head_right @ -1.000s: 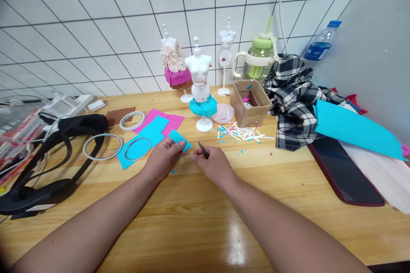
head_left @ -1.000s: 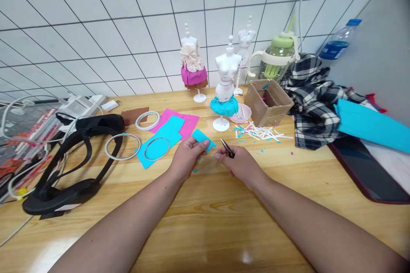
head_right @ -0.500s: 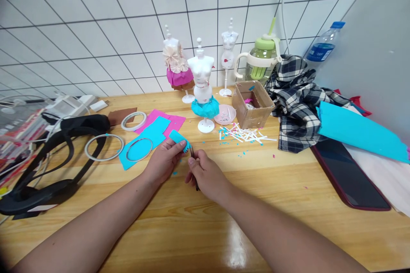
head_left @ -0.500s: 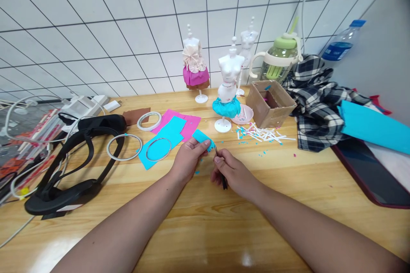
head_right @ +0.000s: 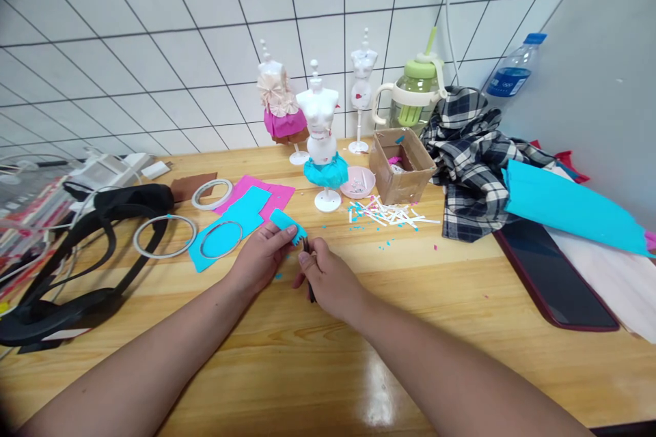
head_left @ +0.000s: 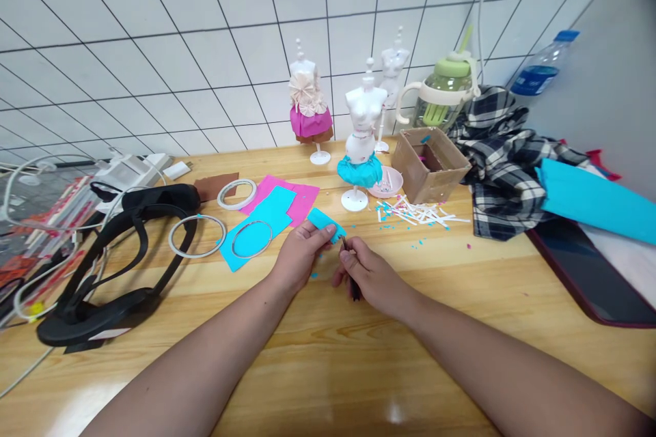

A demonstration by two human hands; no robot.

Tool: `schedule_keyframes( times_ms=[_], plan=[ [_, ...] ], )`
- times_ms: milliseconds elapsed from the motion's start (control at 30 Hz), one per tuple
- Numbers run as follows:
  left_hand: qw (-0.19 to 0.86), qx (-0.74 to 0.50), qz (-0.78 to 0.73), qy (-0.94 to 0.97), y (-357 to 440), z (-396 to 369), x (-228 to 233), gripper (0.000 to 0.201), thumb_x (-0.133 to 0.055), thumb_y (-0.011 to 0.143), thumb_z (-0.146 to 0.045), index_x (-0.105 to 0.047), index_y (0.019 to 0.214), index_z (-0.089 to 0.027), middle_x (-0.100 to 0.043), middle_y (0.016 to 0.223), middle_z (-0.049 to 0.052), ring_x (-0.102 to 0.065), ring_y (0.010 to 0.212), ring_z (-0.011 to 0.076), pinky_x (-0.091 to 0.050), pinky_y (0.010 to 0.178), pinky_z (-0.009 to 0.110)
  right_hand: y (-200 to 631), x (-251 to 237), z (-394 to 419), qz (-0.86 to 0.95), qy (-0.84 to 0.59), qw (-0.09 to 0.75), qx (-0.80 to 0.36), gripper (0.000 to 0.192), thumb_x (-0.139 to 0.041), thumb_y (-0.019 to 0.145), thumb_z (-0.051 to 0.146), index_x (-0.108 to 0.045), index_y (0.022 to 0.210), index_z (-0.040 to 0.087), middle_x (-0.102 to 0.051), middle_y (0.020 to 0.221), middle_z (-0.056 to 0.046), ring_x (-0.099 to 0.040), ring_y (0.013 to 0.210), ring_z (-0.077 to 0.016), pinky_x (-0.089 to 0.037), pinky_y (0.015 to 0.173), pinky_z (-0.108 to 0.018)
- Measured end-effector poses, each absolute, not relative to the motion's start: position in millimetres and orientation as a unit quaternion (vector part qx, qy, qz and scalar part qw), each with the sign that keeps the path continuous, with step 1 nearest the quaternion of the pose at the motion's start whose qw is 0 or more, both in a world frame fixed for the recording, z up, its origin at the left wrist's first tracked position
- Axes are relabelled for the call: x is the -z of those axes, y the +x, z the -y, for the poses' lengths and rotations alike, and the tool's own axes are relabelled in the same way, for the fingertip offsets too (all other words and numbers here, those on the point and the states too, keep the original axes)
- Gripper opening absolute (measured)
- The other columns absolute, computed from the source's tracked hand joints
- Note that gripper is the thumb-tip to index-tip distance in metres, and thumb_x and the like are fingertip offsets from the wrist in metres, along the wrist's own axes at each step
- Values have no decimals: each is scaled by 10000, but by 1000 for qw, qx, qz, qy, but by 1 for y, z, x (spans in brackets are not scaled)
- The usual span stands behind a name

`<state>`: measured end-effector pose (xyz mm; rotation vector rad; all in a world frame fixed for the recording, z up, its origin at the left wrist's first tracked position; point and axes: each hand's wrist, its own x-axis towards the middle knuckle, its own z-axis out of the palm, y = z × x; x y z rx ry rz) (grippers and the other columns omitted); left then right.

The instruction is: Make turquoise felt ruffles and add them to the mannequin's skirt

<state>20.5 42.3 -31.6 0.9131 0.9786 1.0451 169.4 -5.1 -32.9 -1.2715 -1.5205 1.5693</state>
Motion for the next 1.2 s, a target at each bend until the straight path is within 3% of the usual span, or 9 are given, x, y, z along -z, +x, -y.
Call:
schedule_keyframes(
  times_ms=[233, 1200],
  plan=[
    [664, -469, -440, 383, 21, -44, 29, 232, -799, 655, -304, -636, 733, -158, -649, 713, -13, -566, 666, 109, -426, 649, 229, 170, 32, 5, 543, -451, 305, -639, 278, -350, 939, 518, -372, 940, 242, -659, 725, 26, -523, 447, -100, -406, 453, -222],
    [661, -465, -436, 396, 20, -45, 32, 223, -785, 674, -309, -644, 753, -156, -650, 708, -11, -568, 678, 116, -429, 672, 240, 172, 39, 3, 590, -453, 295, -599, 194, -349, 970, 434, -375, 970, 242, -678, 809, 9, -575, 509, -104, -433, 474, -223]
  ],
)
